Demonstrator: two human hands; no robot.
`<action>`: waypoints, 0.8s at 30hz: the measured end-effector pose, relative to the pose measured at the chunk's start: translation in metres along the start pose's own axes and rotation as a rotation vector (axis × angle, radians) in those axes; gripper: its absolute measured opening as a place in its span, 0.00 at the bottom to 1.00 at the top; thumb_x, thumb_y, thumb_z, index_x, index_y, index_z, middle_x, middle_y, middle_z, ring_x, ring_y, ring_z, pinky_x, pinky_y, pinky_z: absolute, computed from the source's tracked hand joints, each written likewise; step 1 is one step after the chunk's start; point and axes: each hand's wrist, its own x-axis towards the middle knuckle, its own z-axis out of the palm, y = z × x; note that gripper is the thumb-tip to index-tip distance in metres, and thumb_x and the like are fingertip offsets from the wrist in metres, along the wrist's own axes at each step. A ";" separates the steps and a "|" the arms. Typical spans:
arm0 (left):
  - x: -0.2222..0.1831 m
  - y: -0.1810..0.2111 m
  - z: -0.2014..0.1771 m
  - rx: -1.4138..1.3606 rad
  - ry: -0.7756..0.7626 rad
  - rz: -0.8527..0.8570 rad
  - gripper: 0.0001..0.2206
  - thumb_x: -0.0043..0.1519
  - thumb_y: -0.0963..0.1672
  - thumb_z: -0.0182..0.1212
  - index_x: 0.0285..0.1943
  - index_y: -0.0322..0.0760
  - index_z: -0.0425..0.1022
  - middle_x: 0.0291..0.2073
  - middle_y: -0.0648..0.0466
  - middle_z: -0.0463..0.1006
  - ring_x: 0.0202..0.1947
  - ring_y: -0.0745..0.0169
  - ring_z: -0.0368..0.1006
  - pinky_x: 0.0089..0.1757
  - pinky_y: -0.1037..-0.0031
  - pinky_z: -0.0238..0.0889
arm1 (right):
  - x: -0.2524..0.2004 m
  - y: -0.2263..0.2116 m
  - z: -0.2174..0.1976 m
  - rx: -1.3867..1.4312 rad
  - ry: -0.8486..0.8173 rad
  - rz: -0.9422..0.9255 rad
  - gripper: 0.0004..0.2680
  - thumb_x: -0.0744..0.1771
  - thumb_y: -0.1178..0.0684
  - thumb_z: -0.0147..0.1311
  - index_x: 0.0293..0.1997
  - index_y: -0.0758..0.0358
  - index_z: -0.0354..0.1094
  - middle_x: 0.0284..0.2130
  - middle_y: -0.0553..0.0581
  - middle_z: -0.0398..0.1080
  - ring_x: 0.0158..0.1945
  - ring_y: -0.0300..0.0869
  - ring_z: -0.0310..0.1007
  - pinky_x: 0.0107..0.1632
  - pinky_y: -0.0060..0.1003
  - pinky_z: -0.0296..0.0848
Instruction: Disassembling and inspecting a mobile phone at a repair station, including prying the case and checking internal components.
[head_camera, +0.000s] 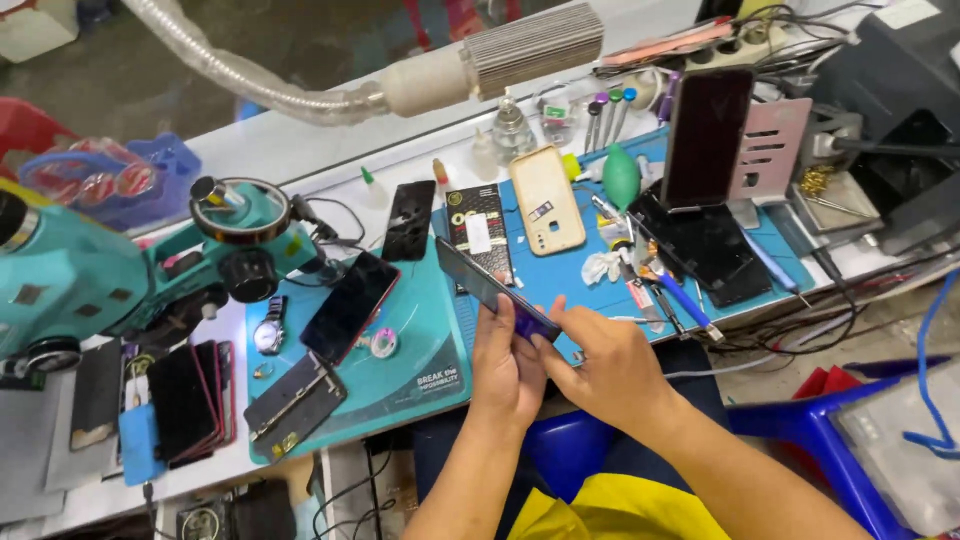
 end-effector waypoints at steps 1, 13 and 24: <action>-0.004 0.005 0.005 -0.002 0.006 0.014 0.17 0.65 0.45 0.61 0.62 0.38 0.70 0.32 0.55 0.75 0.37 0.54 0.79 0.60 0.42 0.67 | 0.001 -0.001 -0.001 0.011 -0.006 -0.008 0.05 0.64 0.52 0.65 0.32 0.55 0.72 0.14 0.51 0.66 0.16 0.46 0.70 0.22 0.33 0.68; -0.005 0.006 -0.002 0.068 -0.153 0.068 0.15 0.64 0.44 0.63 0.58 0.41 0.66 0.31 0.56 0.77 0.33 0.63 0.79 0.50 0.62 0.76 | 0.000 -0.006 0.000 -0.305 0.014 -0.208 0.05 0.67 0.50 0.58 0.36 0.58 0.73 0.14 0.47 0.59 0.15 0.41 0.64 0.19 0.30 0.63; -0.012 0.031 -0.018 0.009 -0.506 -0.101 0.40 0.64 0.47 0.63 0.82 0.43 0.41 0.36 0.55 0.67 0.31 0.67 0.67 0.35 0.79 0.67 | 0.010 -0.016 -0.034 0.251 -0.302 0.141 0.08 0.66 0.46 0.59 0.45 0.51 0.80 0.23 0.47 0.72 0.22 0.36 0.65 0.29 0.33 0.65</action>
